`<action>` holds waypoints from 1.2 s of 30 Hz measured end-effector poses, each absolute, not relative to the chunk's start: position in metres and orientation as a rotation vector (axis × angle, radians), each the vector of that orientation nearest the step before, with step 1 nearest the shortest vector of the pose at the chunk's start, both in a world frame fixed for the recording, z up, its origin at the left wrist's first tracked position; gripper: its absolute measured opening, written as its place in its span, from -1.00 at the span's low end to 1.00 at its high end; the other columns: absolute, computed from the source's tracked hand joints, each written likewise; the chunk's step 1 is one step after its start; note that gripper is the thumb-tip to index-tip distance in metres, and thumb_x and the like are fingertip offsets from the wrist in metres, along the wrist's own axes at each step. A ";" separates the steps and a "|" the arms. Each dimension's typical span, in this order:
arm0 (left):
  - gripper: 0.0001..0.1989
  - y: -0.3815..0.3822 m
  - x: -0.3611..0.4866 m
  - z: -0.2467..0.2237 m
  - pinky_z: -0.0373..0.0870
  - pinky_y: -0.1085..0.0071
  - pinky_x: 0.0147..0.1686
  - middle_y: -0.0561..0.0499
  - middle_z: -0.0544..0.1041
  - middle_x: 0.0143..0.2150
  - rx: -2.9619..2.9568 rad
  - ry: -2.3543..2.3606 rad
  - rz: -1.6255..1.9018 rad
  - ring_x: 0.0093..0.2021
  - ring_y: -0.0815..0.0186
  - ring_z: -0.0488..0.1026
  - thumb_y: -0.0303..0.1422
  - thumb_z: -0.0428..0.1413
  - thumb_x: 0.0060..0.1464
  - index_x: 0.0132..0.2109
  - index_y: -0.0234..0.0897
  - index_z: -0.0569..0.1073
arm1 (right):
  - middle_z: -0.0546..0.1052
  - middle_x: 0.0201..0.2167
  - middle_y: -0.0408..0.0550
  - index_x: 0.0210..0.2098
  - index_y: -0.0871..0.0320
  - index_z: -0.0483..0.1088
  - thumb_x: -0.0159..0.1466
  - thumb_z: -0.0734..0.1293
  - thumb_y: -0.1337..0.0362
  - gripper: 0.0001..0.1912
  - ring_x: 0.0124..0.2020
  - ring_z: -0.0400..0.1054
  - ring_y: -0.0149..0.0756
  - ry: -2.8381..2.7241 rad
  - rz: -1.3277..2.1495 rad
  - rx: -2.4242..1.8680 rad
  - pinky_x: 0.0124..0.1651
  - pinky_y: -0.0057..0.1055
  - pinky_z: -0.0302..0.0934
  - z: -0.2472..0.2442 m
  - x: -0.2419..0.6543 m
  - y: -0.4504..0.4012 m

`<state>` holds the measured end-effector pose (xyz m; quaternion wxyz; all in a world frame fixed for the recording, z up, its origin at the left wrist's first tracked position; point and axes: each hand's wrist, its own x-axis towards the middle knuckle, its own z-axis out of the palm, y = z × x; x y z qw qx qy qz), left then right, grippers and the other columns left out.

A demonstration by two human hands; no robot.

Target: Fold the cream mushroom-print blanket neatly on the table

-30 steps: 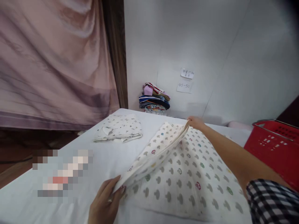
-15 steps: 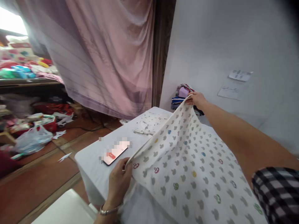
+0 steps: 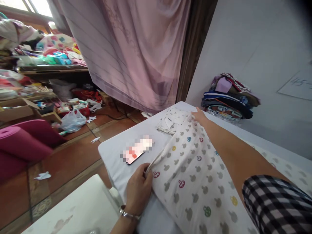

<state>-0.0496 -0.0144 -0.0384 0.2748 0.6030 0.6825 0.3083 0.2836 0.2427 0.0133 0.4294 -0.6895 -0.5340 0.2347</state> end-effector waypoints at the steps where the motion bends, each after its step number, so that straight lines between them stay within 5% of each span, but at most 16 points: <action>1: -0.72 -0.015 -0.049 -0.038 0.24 0.44 -0.42 0.10 0.49 -0.41 1.628 1.848 0.822 -0.46 0.35 0.40 -0.28 -0.05 0.06 -0.08 -0.17 0.40 | 0.46 -0.10 0.07 0.12 0.15 0.23 0.20 0.24 0.31 -0.52 -0.26 0.38 -0.35 -1.350 0.596 -1.727 -0.28 -0.45 0.32 0.008 0.280 0.235; 9: -0.72 -0.016 -0.046 -0.036 0.22 0.42 -0.39 0.07 0.50 -0.35 1.686 1.881 0.788 -0.38 0.32 0.42 -0.35 -0.06 0.08 -0.04 -0.17 0.35 | 0.54 -0.25 -0.10 -0.20 0.11 0.49 0.12 0.25 0.39 -0.72 -0.33 0.41 -0.35 -1.985 0.856 -1.460 -0.27 -0.46 0.30 -0.018 0.197 0.138; 12: -0.72 -0.016 -0.045 -0.036 0.21 0.41 -0.37 0.04 0.51 -0.32 1.698 1.902 0.752 -0.34 0.30 0.44 -0.36 -0.05 0.08 -0.04 -0.18 0.34 | 0.49 -0.08 -0.09 -0.16 0.10 0.47 0.14 0.24 0.44 -0.69 -0.10 0.37 -0.29 -2.474 0.634 -1.170 -0.05 -0.41 0.22 -0.019 0.162 0.107; 15: -0.73 -0.016 -0.044 -0.034 0.20 0.42 -0.36 0.03 0.52 -0.27 1.709 1.913 0.736 -0.31 0.29 0.45 -0.37 -0.05 0.10 -0.03 -0.19 0.32 | 0.46 -0.08 -0.06 -0.17 0.10 0.44 0.17 0.23 0.44 -0.73 -0.05 0.33 -0.27 -2.746 0.302 -1.241 -0.06 -0.41 0.18 -0.015 0.143 0.095; 25: -0.80 -0.019 -0.037 -0.028 0.19 0.39 -0.31 -0.04 0.43 -0.05 1.914 1.974 0.611 -0.16 0.26 0.42 -0.39 -0.08 0.12 -0.11 -0.21 0.34 | 0.36 -0.14 0.03 -0.25 0.16 0.35 0.26 0.18 0.39 -0.86 -0.26 0.33 -0.30 -2.716 0.009 -1.487 -0.33 -0.46 0.11 -0.017 0.143 0.085; 30: -0.70 -0.015 -0.035 -0.022 0.20 0.38 -0.29 -0.06 0.40 -0.06 1.928 1.962 0.585 -0.13 0.26 0.41 -0.21 -0.15 0.21 -0.15 -0.22 0.41 | 0.38 -0.15 0.02 -0.21 0.19 0.35 0.25 0.14 0.46 -0.79 -0.22 0.31 -0.31 -2.660 0.092 -1.435 -0.26 -0.45 0.12 -0.022 0.144 0.079; 36: -0.78 -0.005 -0.035 -0.026 0.22 0.38 -0.24 -0.07 0.40 -0.11 1.893 1.992 0.543 -0.11 0.24 0.40 -0.23 -0.06 0.15 -0.22 -0.24 0.40 | 0.42 -0.16 -0.03 -0.12 0.18 0.36 0.20 0.22 0.43 -0.74 -0.14 0.29 -0.34 -2.608 0.262 -1.337 -0.10 -0.47 0.11 -0.025 0.135 0.076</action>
